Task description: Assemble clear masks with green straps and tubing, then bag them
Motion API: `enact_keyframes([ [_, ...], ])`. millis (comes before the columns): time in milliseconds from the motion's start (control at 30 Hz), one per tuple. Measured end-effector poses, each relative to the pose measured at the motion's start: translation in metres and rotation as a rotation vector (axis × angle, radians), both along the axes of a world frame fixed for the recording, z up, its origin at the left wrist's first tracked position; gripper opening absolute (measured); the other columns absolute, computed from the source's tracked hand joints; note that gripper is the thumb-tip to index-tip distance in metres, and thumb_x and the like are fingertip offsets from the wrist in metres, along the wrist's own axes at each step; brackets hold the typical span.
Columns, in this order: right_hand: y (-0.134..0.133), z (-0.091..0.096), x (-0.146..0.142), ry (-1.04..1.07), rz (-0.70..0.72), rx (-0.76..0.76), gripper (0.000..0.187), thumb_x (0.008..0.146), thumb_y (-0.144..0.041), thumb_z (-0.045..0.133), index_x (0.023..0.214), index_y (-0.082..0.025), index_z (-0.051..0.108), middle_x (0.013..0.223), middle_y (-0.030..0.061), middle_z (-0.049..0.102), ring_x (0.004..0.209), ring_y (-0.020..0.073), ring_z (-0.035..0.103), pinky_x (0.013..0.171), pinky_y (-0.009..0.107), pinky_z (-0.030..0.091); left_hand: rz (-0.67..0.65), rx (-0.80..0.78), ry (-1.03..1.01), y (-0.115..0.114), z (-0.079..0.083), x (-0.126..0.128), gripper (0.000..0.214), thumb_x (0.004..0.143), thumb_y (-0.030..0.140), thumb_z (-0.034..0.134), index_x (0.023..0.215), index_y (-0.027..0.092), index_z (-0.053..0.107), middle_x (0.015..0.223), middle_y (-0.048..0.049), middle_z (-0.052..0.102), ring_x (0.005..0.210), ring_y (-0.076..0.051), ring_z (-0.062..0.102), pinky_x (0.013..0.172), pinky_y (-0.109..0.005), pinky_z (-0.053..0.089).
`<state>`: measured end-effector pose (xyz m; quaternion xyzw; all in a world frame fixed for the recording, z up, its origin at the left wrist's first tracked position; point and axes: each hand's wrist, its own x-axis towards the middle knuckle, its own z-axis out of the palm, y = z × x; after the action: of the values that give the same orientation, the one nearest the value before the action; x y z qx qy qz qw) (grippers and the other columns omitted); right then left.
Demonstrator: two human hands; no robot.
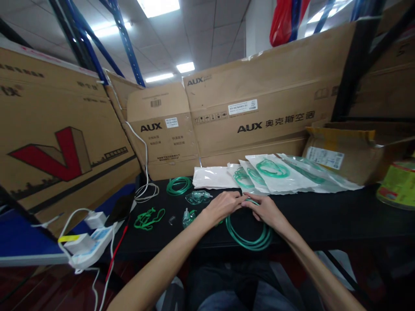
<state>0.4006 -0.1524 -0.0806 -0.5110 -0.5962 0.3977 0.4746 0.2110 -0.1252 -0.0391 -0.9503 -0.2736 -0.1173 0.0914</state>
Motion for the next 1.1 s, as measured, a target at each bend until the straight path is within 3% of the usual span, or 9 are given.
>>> enact_keyframes([
  [133, -0.01, 0.015, 0.004, 0.121, 0.037, -0.009, 0.078, 0.08, -0.066, 0.067, 0.127, -0.003, 0.07, 0.034, -0.0052, 0.048, 0.031, 0.0107, 0.036, 0.038, 0.022, 0.026, 0.006, -0.011, -0.124, 0.001, 0.007, 0.001, 0.031, 0.105, 0.035, 0.05, 0.126, 0.022, 0.068, 0.095, -0.0051, 0.069, 0.081, -0.017, 0.07, 0.071, -0.023, 0.052],
  [200, -0.015, 0.022, 0.008, 0.212, 0.045, -0.01, 0.079, 0.086, -0.071, 0.059, 0.127, -0.005, 0.069, 0.044, 0.0003, 0.057, 0.035, 0.013, 0.043, 0.039, 0.024, 0.032, 0.02, -0.006, -0.192, 0.002, 0.015, 0.002, 0.032, 0.105, 0.035, 0.05, 0.126, 0.021, 0.069, 0.094, -0.0052, 0.07, 0.082, -0.018, 0.071, 0.073, -0.024, 0.052],
  [367, -0.02, 0.024, 0.021, 0.42, -0.034, 0.016, 0.076, 0.093, -0.077, 0.038, 0.122, -0.014, 0.069, 0.098, 0.0187, 0.077, 0.063, 0.0219, 0.065, 0.053, 0.032, 0.052, 0.15, 0.043, -0.37, 0.014, 0.049, -0.004, 0.034, 0.103, 0.036, 0.055, 0.126, 0.017, 0.071, 0.099, -0.0065, 0.075, 0.09, -0.018, 0.072, 0.085, -0.026, 0.052],
  [467, -0.024, 0.014, 0.026, 0.465, -0.07, 0.003, 0.072, 0.091, -0.075, 0.047, 0.121, -0.014, 0.071, 0.108, 0.0195, 0.076, 0.065, 0.0205, 0.066, 0.055, 0.031, 0.053, 0.315, 0.089, -0.465, 0.028, 0.073, -0.026, 0.034, 0.103, 0.036, 0.054, 0.126, 0.018, 0.072, 0.101, -0.0072, 0.077, 0.09, -0.018, 0.072, 0.086, -0.026, 0.051],
  [600, -0.03, 0.003, 0.024, 0.474, -0.069, -0.015, 0.072, 0.086, -0.074, 0.057, 0.112, -0.009, 0.075, 0.1, 0.0196, 0.077, 0.062, 0.0174, 0.064, 0.055, 0.028, 0.051, 0.609, 0.125, -0.527, 0.046, 0.09, -0.086, 0.039, 0.104, 0.037, 0.052, 0.128, 0.013, 0.071, 0.108, -0.0129, 0.078, 0.099, -0.024, 0.072, 0.091, -0.03, 0.049],
  [733, -0.03, 0.003, 0.019, 0.47, -0.062, -0.002, 0.073, 0.085, -0.074, 0.059, 0.107, -0.007, 0.077, 0.096, 0.019, 0.078, 0.061, 0.0163, 0.063, 0.057, 0.028, 0.05, 0.921, 0.078, -0.479, 0.059, 0.086, -0.156, 0.037, 0.103, 0.038, 0.052, 0.111, 0.01, 0.077, 0.103, -0.0175, 0.078, 0.108, -0.033, 0.07, 0.095, -0.038, 0.049],
  [833, -0.029, 0.004, 0.018, 0.448, -0.055, 0.01, 0.074, 0.084, -0.076, 0.059, 0.102, -0.007, 0.079, 0.094, 0.019, 0.078, 0.06, 0.0163, 0.063, 0.056, 0.029, 0.049, 1.111, 0.016, -0.417, 0.065, 0.074, -0.193, 0.03, 0.099, 0.038, 0.061, 0.119, 0.016, 0.067, 0.119, -0.0113, 0.07, 0.11, -0.026, 0.068, 0.095, -0.046, 0.054],
  [933, -0.029, 0.004, 0.017, 0.413, -0.055, 0.033, 0.078, 0.082, -0.08, 0.057, 0.1, -0.007, 0.079, 0.092, 0.0189, 0.078, 0.059, 0.016, 0.063, 0.055, 0.029, 0.048, 1.243, -0.043, -0.363, 0.071, 0.059, -0.209, 0.035, 0.098, 0.036, 0.064, 0.127, 0.017, 0.061, 0.128, -0.0107, 0.064, 0.11, -0.025, 0.066, 0.092, -0.046, 0.058],
  [1100, -0.031, 0.004, 0.017, 0.34, -0.084, 0.08, 0.076, 0.083, -0.079, 0.056, 0.097, -0.008, 0.08, 0.088, 0.0177, 0.078, 0.058, 0.0163, 0.063, 0.054, 0.029, 0.047, 1.36, -0.138, -0.291, 0.078, 0.038, -0.205, 0.037, 0.097, 0.035, 0.064, 0.129, 0.016, 0.06, 0.128, -0.0118, 0.063, 0.109, -0.026, 0.066, 0.091, -0.046, 0.058],
])
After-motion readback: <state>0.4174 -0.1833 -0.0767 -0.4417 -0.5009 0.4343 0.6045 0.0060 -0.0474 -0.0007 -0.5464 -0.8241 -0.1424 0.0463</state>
